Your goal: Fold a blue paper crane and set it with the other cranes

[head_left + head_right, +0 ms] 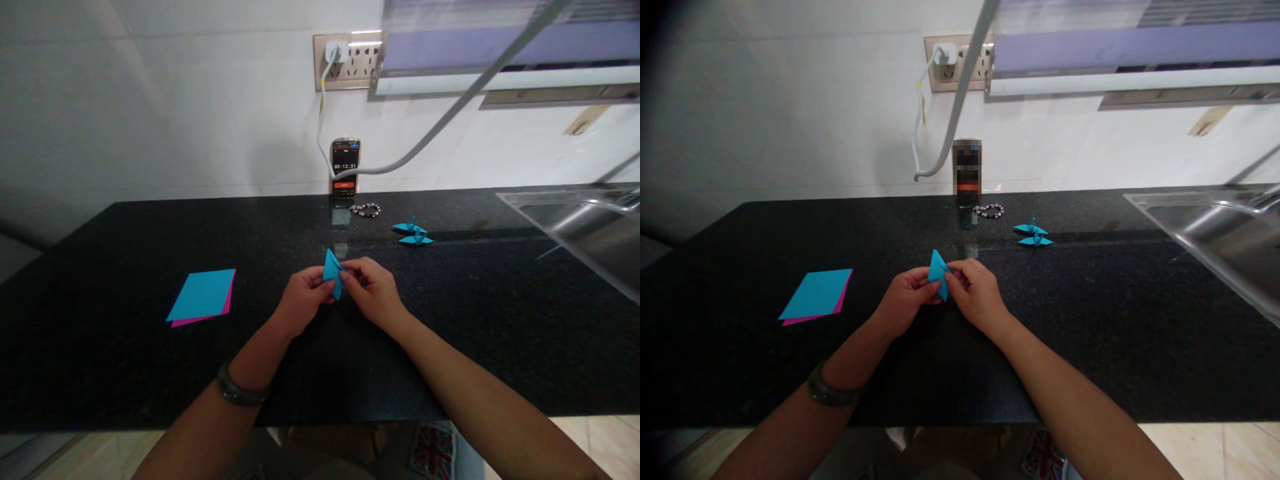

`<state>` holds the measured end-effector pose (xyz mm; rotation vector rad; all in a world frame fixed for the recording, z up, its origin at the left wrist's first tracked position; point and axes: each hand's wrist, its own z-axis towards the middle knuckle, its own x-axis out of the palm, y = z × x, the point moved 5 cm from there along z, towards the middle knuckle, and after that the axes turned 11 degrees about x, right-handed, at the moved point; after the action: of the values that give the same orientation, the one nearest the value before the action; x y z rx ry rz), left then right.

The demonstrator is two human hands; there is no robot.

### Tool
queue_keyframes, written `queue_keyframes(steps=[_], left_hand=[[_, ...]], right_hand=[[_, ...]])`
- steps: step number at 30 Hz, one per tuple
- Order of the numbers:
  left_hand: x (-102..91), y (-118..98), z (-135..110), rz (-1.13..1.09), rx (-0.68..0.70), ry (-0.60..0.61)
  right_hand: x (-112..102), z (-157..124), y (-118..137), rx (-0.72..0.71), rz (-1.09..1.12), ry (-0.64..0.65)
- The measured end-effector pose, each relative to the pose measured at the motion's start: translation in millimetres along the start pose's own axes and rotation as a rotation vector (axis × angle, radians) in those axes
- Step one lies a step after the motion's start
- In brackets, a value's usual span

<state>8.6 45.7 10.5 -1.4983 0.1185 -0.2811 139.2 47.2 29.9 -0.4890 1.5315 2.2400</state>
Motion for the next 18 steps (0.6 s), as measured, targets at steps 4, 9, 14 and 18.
queue_keyframes(steps=[4, 9, 14, 18], left_hand=[[-0.3, 1.6, 0.5, 0.066, -0.013, 0.005], [-0.5, 8.9, 0.2, -0.095, -0.053, -0.025], [0.0, 10.2, 1.3, -0.315, -0.012, -0.099], [1.2, 8.2, 1.5, -0.401, -0.007, -0.122]], right_hand=[[-1.5, 0.3, 0.0, 0.003, -0.017, -0.03], [-2.5, 1.5, -0.1, -0.006, -0.028, -0.036], [-3.3, 1.1, -0.2, -0.011, 0.006, -0.039], [-4.6, 0.4, -1.0, 0.017, 0.038, -0.062]])
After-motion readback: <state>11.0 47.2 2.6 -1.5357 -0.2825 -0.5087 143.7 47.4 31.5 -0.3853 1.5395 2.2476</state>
